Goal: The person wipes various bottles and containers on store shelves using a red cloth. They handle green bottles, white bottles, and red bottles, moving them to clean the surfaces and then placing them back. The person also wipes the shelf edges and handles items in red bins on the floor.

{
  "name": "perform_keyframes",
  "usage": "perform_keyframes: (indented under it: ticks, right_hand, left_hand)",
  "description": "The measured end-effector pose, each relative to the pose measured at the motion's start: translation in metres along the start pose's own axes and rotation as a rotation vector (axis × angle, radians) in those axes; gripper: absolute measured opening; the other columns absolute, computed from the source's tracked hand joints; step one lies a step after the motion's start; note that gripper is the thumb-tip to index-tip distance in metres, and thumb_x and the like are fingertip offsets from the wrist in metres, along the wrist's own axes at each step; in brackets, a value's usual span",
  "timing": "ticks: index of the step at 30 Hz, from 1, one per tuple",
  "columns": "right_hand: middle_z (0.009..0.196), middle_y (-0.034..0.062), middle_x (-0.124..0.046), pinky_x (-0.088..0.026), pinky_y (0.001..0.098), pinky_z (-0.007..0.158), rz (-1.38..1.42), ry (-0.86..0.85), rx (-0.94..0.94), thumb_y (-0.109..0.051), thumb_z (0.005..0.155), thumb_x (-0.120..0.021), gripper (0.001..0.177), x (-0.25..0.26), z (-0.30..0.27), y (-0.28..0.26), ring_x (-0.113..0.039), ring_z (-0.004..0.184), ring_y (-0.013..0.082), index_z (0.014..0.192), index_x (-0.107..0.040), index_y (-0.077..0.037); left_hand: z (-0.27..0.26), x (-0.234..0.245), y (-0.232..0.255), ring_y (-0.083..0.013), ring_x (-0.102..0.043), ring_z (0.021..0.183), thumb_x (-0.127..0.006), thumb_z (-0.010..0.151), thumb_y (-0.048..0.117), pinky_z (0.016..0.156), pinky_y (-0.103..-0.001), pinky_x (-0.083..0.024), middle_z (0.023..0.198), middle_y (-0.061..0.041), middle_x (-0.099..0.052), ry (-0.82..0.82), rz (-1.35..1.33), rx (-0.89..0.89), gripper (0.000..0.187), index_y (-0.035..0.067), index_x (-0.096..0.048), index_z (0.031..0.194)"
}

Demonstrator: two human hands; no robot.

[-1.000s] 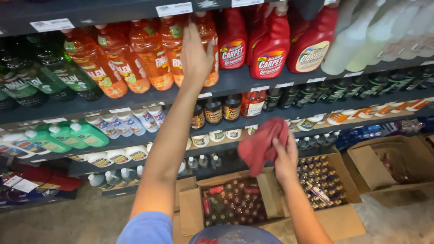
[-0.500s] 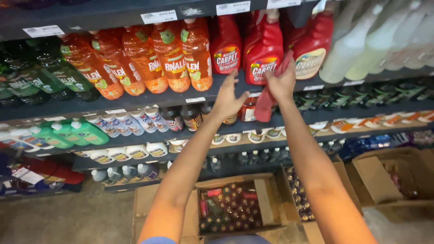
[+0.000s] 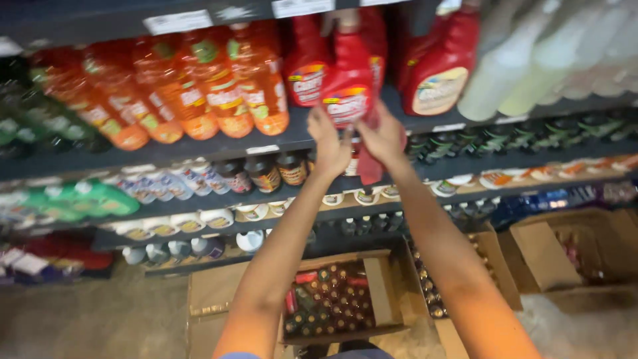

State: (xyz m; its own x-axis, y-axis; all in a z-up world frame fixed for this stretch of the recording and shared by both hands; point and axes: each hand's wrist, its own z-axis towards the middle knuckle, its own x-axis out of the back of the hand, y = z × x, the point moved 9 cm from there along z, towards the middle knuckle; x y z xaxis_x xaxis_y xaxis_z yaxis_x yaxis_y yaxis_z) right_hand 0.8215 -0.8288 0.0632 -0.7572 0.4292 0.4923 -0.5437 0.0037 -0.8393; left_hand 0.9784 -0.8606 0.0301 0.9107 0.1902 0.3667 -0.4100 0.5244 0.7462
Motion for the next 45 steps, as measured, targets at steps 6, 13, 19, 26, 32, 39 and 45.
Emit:
perform_keyframes:
  ticks: [6, 13, 19, 26, 32, 39, 45]
  right_hand:
    - [0.109, 0.0085, -0.076, -0.055, 0.046, 0.09, -0.099, -0.039, 0.292, -0.045, 0.09, -0.074, 0.046, -0.019, -0.004, -0.033, -0.072, 0.106, 0.0325, 0.129, -0.066, -0.022]
    - [0.116, 0.0089, -0.075, -0.055, 0.0575, 0.095, -0.301, -0.17, 0.167, -0.055, 0.091, -0.065, 0.054, -0.041, -0.003, -0.032, -0.072, 0.109, 0.0365, 0.132, -0.059, -0.021]
    - [0.119, 0.0139, -0.074, -0.052, 0.0613, 0.098, -0.287, -0.194, 0.126, -0.053, 0.093, -0.062, 0.056, -0.038, -0.012, -0.038, -0.07, 0.112, 0.0418, 0.137, -0.056, -0.019]
    - [0.124, 0.0147, -0.073, -0.054, 0.0606, 0.098, -0.359, -0.131, 0.1, -0.052, 0.096, -0.06, 0.063, -0.044, -0.024, -0.049, -0.07, 0.113, 0.0411, 0.148, -0.05, -0.018]
    - [0.142, 0.0106, -0.064, -0.052, 0.0597, 0.102, -0.439, -0.156, 0.044, -0.054, 0.099, -0.053, 0.061, -0.063, -0.018, -0.036, -0.066, 0.121, 0.0418, 0.149, -0.052, -0.018]
    - [0.155, 0.0063, -0.054, -0.051, 0.06, 0.104, -0.525, -0.205, -0.041, -0.045, 0.104, -0.043, 0.056, -0.073, -0.021, -0.035, -0.064, 0.126, 0.0422, 0.155, -0.044, -0.02]
    - [0.152, 0.0032, -0.055, -0.051, 0.0571, 0.108, -0.293, -0.16, -0.061, -0.037, 0.107, -0.037, 0.043, -0.065, -0.028, -0.018, -0.062, 0.128, 0.0402, 0.146, -0.05, -0.025]
  left_hand:
    - [-0.014, 0.013, -0.004, -0.0575, -0.004, 0.152, -0.086, 0.083, 0.018, 0.127, -0.057, 0.0, 0.162, -0.04, -0.002, 0.095, 0.195, -0.088, 0.121, -0.009, 0.002, 0.161]
    - [-0.015, 0.033, 0.016, -0.0587, 0.003, 0.153, -0.077, 0.076, 0.027, 0.128, -0.059, -0.003, 0.163, -0.041, 0.013, 0.064, 0.16, -0.094, 0.128, -0.007, 0.011, 0.162]
    - [-0.017, 0.035, 0.025, -0.0586, 0.014, 0.151, -0.076, 0.069, 0.002, 0.128, -0.059, 0.001, 0.161, -0.042, 0.02, -0.032, 0.203, -0.131, 0.126, -0.012, 0.011, 0.159]
    - [-0.02, 0.047, 0.044, -0.0619, 0.009, 0.15, -0.08, 0.065, 0.003, 0.129, -0.059, -0.001, 0.157, -0.049, 0.014, -0.165, 0.315, -0.086, 0.125, -0.02, 0.004, 0.155]
    - [-0.022, 0.051, 0.033, -0.0653, 0.006, 0.148, -0.08, 0.069, 0.0, 0.128, -0.062, -0.004, 0.156, -0.052, 0.008, -0.242, 0.381, -0.21, 0.111, -0.023, -0.011, 0.153]
    - [-0.049, 0.056, 0.043, -0.0556, 0.001, 0.154, -0.073, 0.079, 0.006, 0.125, -0.063, -0.015, 0.163, -0.043, 0.004, -0.396, 0.472, -0.196, 0.097, -0.016, -0.018, 0.156]
    - [-0.054, 0.04, 0.04, -0.0492, 0.0, 0.157, -0.066, 0.081, 0.006, 0.123, -0.069, -0.005, 0.166, -0.039, 0.0, -0.468, 0.419, -0.116, 0.097, -0.008, -0.016, 0.162]
